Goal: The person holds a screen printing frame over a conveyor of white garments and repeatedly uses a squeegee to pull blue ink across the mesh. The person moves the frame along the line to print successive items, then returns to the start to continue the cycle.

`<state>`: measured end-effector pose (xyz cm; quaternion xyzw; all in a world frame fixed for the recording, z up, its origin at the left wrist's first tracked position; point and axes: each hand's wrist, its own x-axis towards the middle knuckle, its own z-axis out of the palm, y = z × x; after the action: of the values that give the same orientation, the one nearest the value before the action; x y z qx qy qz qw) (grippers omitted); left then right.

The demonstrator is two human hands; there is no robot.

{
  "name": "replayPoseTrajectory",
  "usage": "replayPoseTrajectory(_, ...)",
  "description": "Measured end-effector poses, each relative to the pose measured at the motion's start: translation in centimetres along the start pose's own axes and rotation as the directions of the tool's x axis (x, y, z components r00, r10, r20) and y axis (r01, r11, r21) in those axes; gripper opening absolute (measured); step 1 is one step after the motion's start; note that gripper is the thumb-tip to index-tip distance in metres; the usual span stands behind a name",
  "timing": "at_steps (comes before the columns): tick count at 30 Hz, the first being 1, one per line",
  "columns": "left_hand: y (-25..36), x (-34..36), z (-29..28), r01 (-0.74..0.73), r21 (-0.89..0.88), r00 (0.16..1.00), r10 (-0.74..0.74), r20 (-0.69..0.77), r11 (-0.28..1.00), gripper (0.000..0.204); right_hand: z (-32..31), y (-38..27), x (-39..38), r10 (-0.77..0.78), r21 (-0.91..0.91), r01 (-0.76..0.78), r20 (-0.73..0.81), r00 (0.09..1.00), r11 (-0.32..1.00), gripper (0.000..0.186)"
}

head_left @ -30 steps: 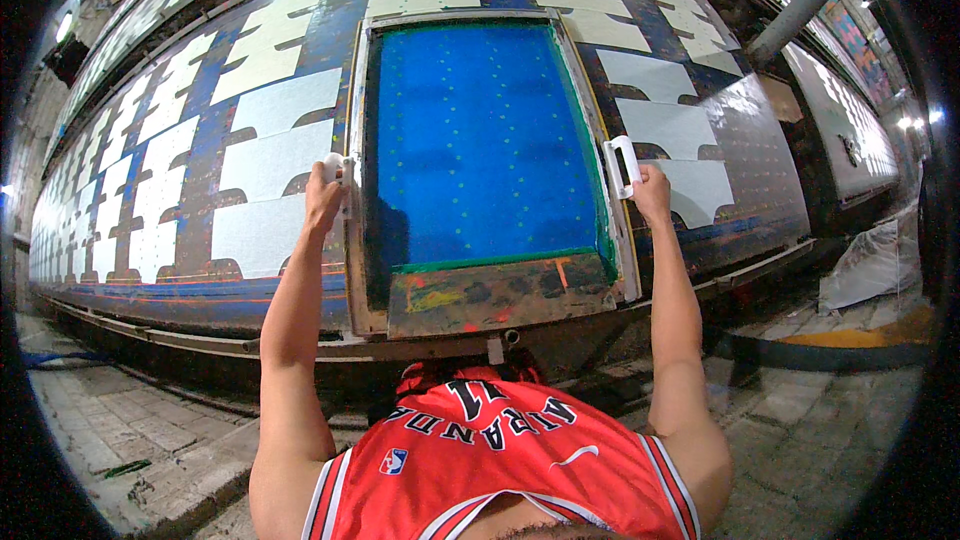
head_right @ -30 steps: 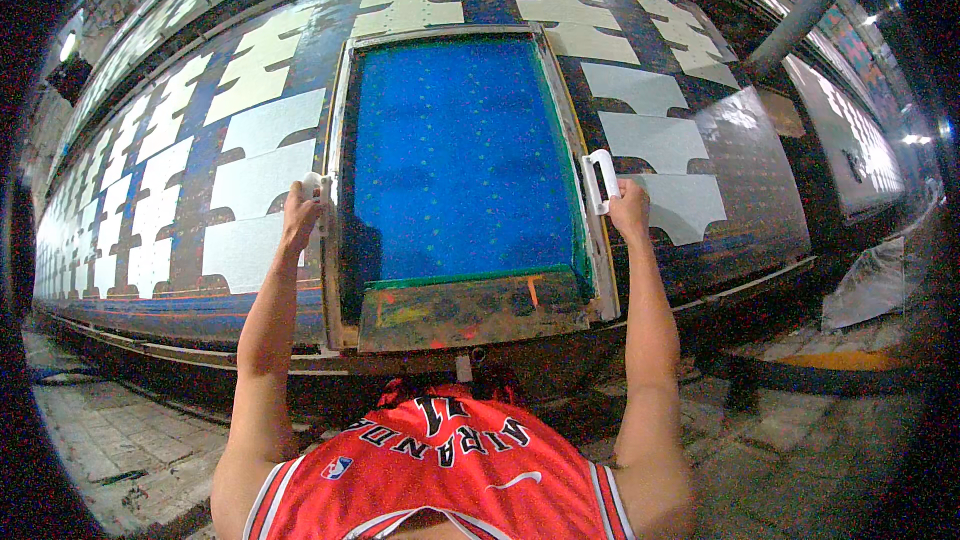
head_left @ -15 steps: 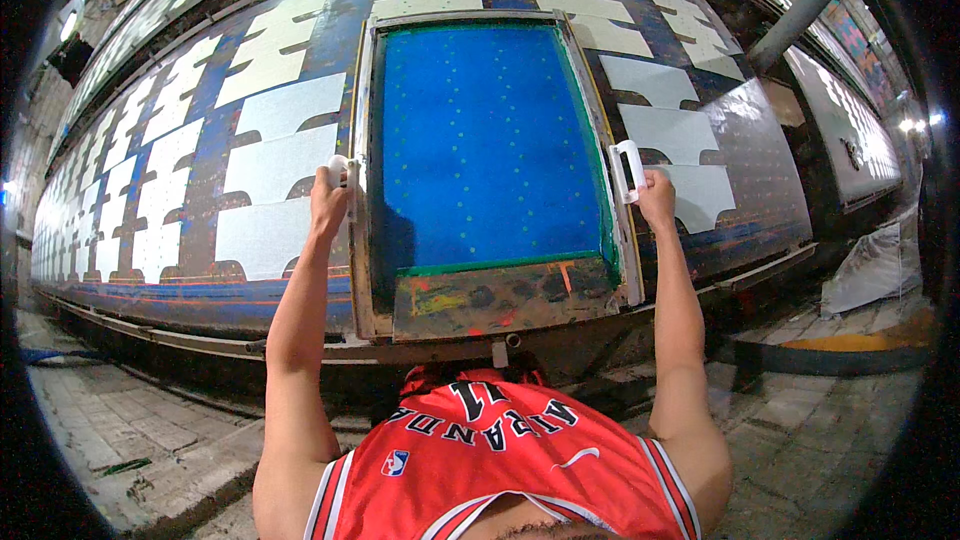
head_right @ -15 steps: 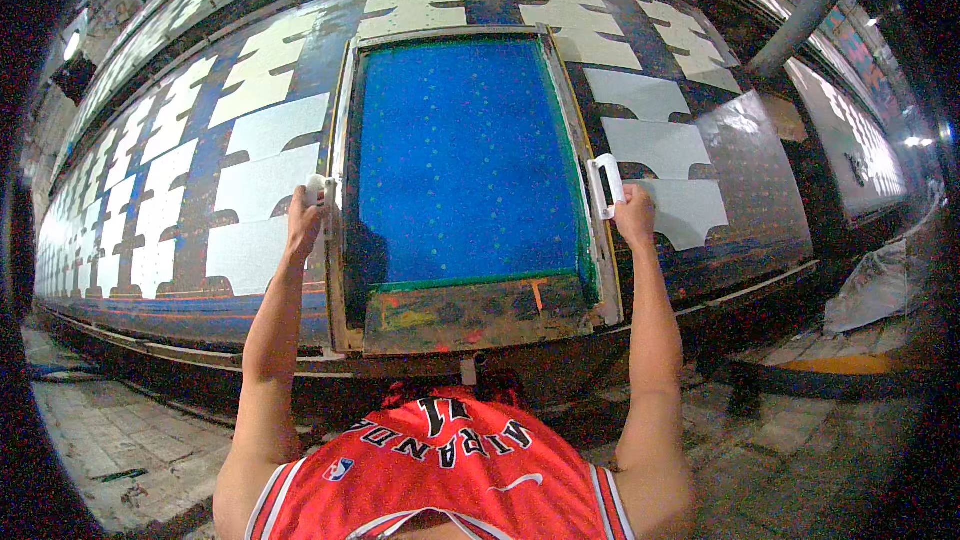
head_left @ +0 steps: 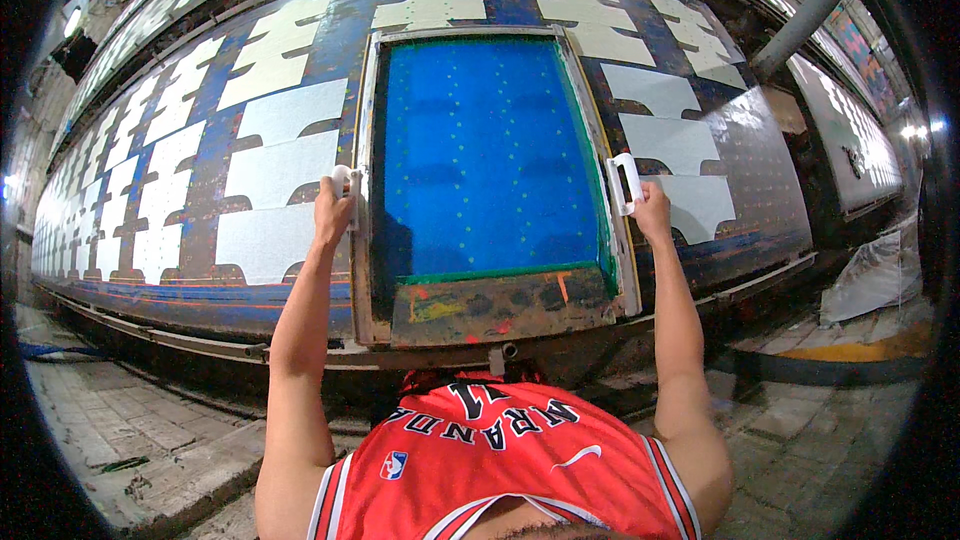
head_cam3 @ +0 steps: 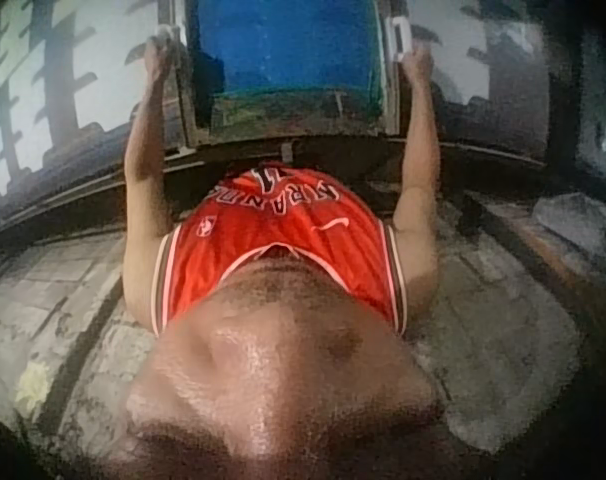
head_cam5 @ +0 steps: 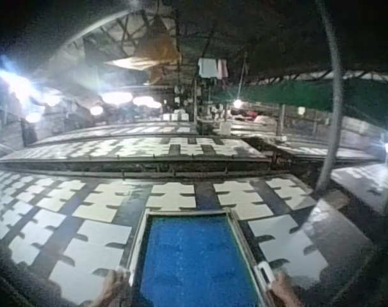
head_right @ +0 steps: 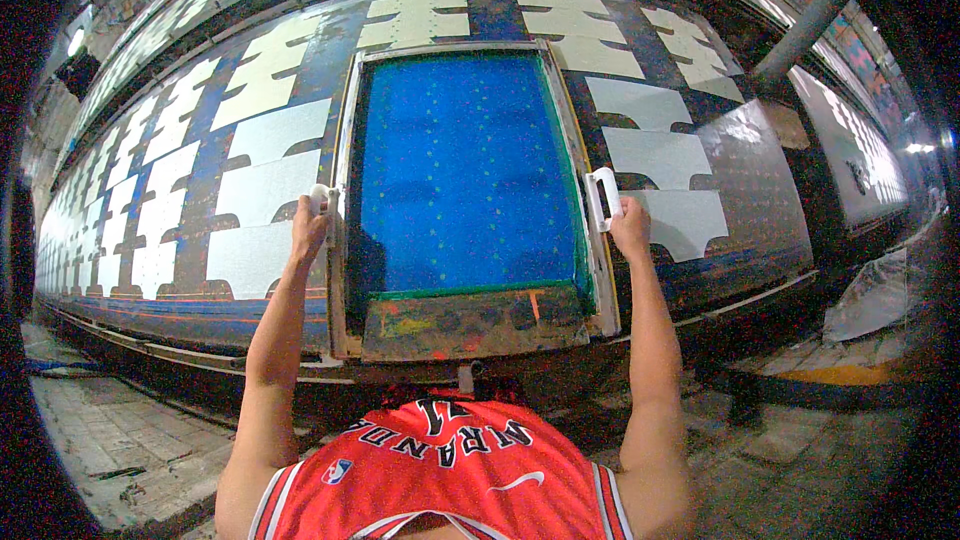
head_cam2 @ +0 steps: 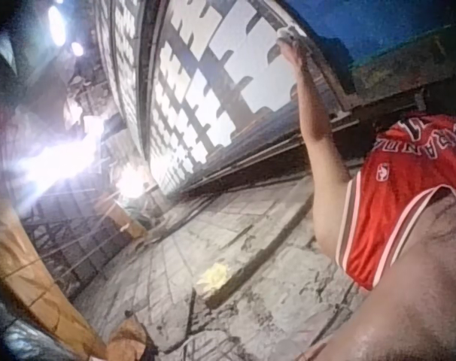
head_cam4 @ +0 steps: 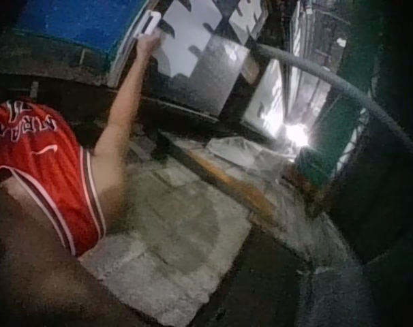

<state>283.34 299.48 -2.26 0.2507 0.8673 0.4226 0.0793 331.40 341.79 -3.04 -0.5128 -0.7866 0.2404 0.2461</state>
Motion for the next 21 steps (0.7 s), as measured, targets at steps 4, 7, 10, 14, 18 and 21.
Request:
replayPoseTrajectory(4, -0.3, 0.2, 0.3, 0.066, 0.024, 0.998, -0.066, 0.006, 0.998, 0.029, -0.3, -0.3, 0.0, 0.004, 0.058, -0.005, 0.028, 1.000, 0.998, 0.031)
replayPoseTrajectory(7, -0.6, 0.2, 0.4, 0.028, 0.043, 0.999, -0.027, -0.016, 0.999, 0.031, -0.7, -1.6, -0.3, 0.021, 0.062, -0.024, 0.043, 0.999, 0.998, 0.034)
replayPoseTrajectory(10, -0.9, 0.4, 0.5, 0.020, 0.099, 1.000, -0.018, -0.017, 0.995, 0.032, -1.9, -4.5, -1.4, 0.004, -0.140, 0.003, 0.049, 0.999, 0.990, 0.037)
replayPoseTrajectory(14, -1.6, 0.8, 0.6, 0.043, 0.017, 0.999, -0.043, 0.031, 0.999, 0.032, -3.0, -11.6, -5.9, -0.315, -0.345, 0.283, -0.039, 0.948, 0.895, 0.039)
replayPoseTrajectory(18, -1.8, 0.8, 0.5, 0.032, -0.041, 0.999, -0.030, 0.038, 0.999, 0.033, -3.3, -17.6, -13.3, -0.646, 0.205, 0.614, 0.294, 0.704, 0.762, 0.048)
replayPoseTrajectory(21, -1.0, 0.5, 0.2, 0.011, 0.083, 1.000, -0.013, 0.025, 0.997, 0.031, -4.0, -19.9, -18.8, -0.691, 0.372, 0.679, 0.667, 0.279, 0.633, 0.073)
